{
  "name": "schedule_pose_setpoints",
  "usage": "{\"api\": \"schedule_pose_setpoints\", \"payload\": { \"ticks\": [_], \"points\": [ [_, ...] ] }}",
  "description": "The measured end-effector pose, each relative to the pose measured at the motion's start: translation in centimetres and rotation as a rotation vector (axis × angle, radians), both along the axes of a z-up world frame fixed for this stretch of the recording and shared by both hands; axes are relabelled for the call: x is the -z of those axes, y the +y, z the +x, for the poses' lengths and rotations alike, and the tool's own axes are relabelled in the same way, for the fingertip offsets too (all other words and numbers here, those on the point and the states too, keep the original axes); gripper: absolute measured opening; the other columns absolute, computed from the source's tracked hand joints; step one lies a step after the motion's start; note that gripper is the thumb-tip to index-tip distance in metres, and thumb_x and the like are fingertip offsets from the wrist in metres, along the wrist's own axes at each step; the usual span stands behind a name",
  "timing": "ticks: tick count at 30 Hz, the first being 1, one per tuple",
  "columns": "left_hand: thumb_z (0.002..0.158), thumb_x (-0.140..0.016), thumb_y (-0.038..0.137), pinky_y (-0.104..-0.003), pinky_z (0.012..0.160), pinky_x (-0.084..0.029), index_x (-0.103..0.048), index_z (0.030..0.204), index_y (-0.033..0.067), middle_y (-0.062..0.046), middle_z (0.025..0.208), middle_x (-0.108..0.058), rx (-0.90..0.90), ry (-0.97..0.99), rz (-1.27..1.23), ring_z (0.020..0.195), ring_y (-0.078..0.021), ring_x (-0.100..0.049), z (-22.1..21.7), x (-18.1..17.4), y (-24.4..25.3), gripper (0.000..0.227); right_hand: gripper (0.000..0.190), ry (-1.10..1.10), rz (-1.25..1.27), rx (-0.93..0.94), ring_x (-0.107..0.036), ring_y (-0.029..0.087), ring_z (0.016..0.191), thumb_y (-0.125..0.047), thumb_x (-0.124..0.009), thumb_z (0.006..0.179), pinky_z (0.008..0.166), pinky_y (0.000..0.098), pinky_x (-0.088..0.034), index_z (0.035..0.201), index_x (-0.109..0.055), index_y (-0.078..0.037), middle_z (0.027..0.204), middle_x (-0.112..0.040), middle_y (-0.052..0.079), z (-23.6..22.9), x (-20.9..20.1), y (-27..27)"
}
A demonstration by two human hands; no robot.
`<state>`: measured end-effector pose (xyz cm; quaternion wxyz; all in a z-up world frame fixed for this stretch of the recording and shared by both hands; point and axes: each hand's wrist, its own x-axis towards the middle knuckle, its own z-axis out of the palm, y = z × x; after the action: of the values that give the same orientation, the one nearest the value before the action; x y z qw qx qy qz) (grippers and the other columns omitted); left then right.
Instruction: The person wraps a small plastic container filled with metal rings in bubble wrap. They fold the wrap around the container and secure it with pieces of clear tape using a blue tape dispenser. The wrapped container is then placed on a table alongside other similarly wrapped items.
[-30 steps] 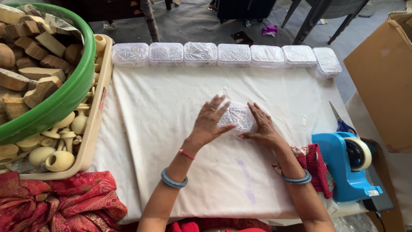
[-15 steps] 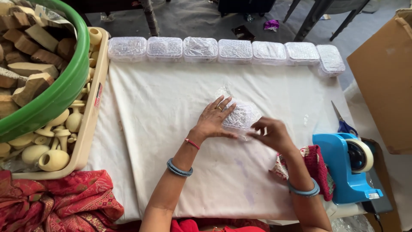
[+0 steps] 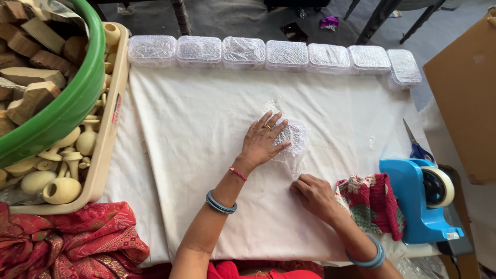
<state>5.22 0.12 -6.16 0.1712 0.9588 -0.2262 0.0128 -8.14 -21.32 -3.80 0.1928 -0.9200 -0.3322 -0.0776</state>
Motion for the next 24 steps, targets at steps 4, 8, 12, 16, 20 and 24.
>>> {"api": "schedule_pose_setpoints", "payload": {
  "ticks": [4,8,12,16,20,24],
  "points": [
    [0.093,-0.039,0.077,-0.046,0.125,-0.019,-0.037,0.157,0.0337,0.004,0.167,-0.025,-0.002,-0.008,-0.016,0.156,-0.0207,-0.014,0.0,-0.1,0.0,0.077,0.016,0.203,0.051,0.019,-0.066,0.022,0.063,-0.018,-0.073,0.092,0.057,0.0399,-0.054,0.102,-0.078,-0.008,0.081,-0.066,0.006,-2.1,-3.4,-0.3],
    [0.093,-0.04,0.077,-0.046,0.125,-0.02,-0.037,0.157,0.0331,0.004,0.167,-0.026,0.001,0.002,-0.014,0.156,-0.0214,-0.014,-0.1,-0.1,-0.1,0.077,0.021,0.057,0.172,0.133,-0.068,0.02,0.06,-0.023,-0.076,0.087,0.054,0.0356,-0.054,0.102,-0.078,-0.008,0.09,-0.071,0.006,-1.3,-4.9,0.9],
    [0.093,-0.04,0.077,-0.047,0.125,-0.02,-0.038,0.157,0.0329,0.003,0.168,-0.026,-0.016,-0.012,-0.024,0.156,-0.0219,-0.014,-0.1,0.2,-0.2,0.078,0.023,0.114,0.101,0.344,-0.068,0.02,0.058,-0.027,-0.078,0.088,0.056,0.037,-0.054,0.099,-0.078,-0.007,0.077,-0.072,0.005,2.3,-1.6,2.6],
    [0.089,-0.042,0.081,-0.048,0.124,-0.02,-0.038,0.157,0.0327,0.003,0.167,-0.026,-0.031,-0.005,-0.041,0.156,-0.0226,-0.014,-0.4,-0.9,-0.2,0.084,0.024,0.108,0.075,0.425,-0.07,0.019,0.062,-0.029,-0.079,0.086,0.057,0.0367,-0.055,0.096,-0.078,-0.007,0.075,-0.073,0.005,4.4,1.3,3.2],
    [0.08,-0.044,0.089,-0.051,0.123,-0.02,-0.036,0.157,0.0314,0.001,0.166,-0.025,-0.03,0.017,-0.021,0.155,-0.0237,-0.012,-0.6,-1.1,-0.5,0.097,0.012,0.08,0.212,0.439,-0.072,0.019,0.065,-0.019,-0.076,0.085,0.061,0.0358,-0.056,0.093,-0.078,-0.011,0.082,-0.075,0.005,4.7,3.2,2.8],
    [0.08,-0.042,0.091,-0.053,0.124,-0.02,-0.036,0.157,0.0302,0.001,0.166,-0.025,-0.052,-0.026,0.003,0.156,-0.0238,-0.012,-0.8,-0.7,-0.8,0.098,0.012,0.048,0.261,0.375,-0.067,0.022,0.062,-0.017,-0.075,0.086,0.059,0.0379,-0.054,0.088,-0.069,-0.007,0.079,-0.068,0.007,4.0,3.3,2.6]
  ]
}}
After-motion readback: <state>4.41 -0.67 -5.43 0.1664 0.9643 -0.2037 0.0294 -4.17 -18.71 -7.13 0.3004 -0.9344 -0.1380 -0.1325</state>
